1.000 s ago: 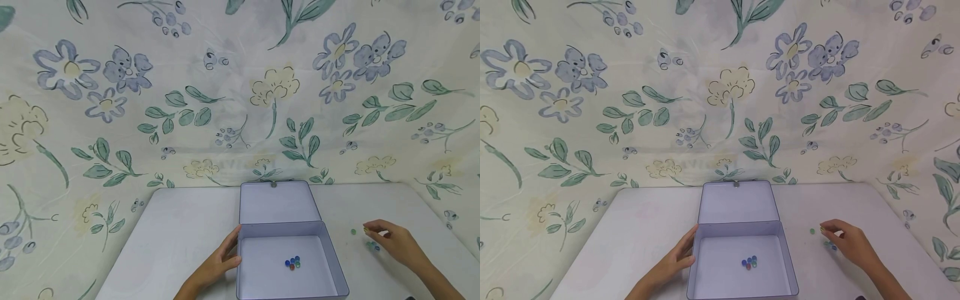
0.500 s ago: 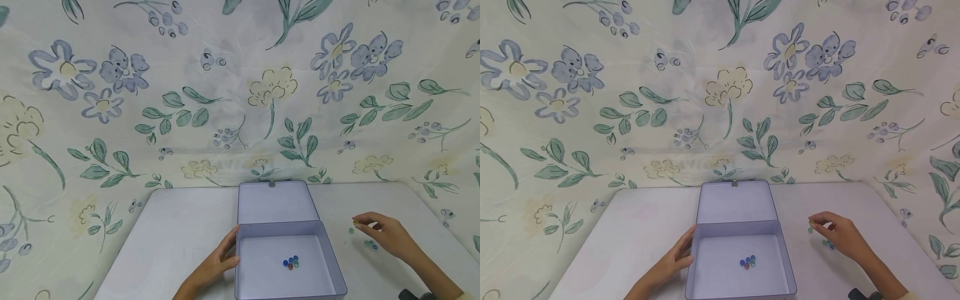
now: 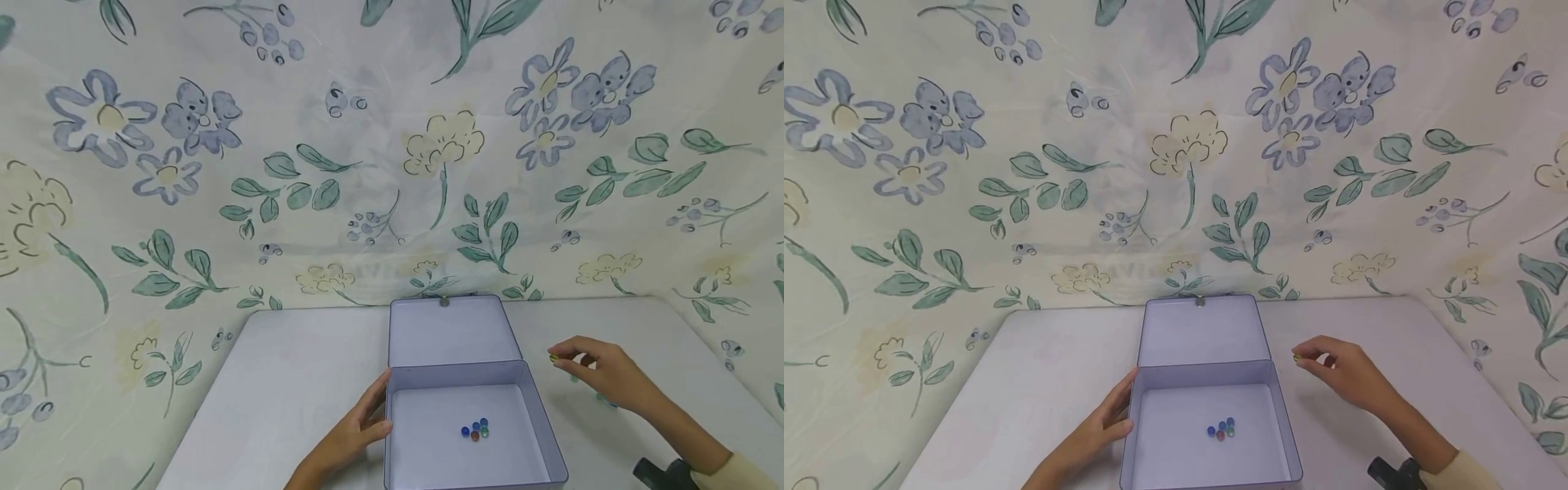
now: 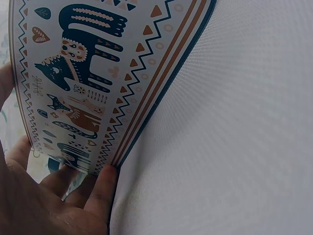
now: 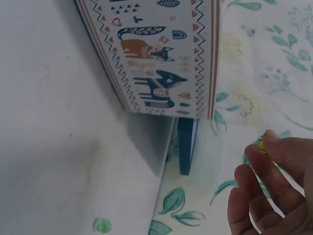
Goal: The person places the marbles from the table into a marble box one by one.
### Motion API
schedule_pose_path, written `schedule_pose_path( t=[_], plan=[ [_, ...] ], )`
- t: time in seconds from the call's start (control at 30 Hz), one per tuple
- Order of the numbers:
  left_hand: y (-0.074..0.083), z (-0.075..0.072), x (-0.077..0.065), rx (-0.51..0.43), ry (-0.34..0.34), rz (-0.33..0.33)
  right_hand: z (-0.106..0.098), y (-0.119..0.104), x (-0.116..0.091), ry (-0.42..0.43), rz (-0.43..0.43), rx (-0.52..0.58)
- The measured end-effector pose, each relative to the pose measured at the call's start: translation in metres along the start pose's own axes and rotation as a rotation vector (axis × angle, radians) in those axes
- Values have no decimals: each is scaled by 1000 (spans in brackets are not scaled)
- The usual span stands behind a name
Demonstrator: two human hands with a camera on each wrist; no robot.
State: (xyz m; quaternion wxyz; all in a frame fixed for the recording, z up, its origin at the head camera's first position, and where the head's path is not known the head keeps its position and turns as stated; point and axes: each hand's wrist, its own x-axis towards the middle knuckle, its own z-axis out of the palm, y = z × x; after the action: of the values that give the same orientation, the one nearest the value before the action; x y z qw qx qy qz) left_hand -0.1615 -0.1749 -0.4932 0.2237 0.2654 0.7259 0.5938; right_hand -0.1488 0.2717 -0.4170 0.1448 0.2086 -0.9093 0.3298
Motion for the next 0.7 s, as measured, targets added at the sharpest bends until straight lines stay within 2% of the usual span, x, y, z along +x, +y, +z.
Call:
schedule_pose_path(
  t=[0.37,0.7],
  plan=[
    [1,0,0,-4,-2,10,6,-17,18,-51,-9,17],
    [0,0,-1,4,0,15,12,-30,33,-97,-97,101]
  ],
)
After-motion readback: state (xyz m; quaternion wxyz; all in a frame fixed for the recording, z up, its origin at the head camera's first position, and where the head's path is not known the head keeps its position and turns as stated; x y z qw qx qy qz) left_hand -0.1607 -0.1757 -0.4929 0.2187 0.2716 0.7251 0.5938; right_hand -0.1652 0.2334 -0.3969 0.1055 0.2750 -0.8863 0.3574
